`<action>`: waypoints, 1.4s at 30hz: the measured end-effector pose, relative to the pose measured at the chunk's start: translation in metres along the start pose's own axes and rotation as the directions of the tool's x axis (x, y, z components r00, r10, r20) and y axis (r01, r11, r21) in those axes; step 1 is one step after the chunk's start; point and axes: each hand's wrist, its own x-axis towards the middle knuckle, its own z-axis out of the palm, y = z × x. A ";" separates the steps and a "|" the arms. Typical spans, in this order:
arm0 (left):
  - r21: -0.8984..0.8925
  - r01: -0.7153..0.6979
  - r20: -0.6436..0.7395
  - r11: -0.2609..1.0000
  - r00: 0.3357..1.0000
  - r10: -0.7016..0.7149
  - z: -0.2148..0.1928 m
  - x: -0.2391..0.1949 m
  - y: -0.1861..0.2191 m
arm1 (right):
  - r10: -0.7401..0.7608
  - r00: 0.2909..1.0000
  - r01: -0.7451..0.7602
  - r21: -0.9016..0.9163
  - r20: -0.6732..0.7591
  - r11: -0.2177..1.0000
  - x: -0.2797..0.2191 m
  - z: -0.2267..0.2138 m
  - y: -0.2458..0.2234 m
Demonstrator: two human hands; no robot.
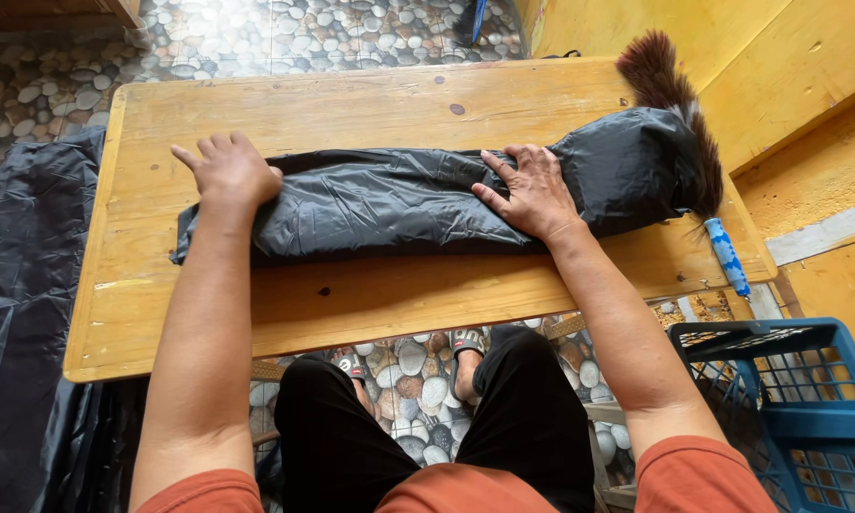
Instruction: The person folds a large black plastic sheet on a wooden table, using a brush to smooth the surface and pressing down to create neat creases. They roll the sheet into a compact bundle and tuck the ends to secure it.
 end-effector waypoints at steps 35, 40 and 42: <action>-0.191 -0.565 -0.109 0.802 0.825 0.555 0.028 -0.088 0.138 | 0.236 0.970 -0.240 0.076 0.053 0.968 -0.027 -0.021 0.112; -0.128 -0.514 -0.078 0.848 0.858 0.508 0.024 -0.078 0.111 | 0.237 0.970 -0.243 0.122 0.059 0.962 -0.028 -0.024 0.114; -0.090 -0.451 -0.024 0.888 0.892 0.451 0.011 -0.084 0.088 | 0.239 0.969 -0.246 0.161 0.063 0.956 -0.027 -0.017 0.119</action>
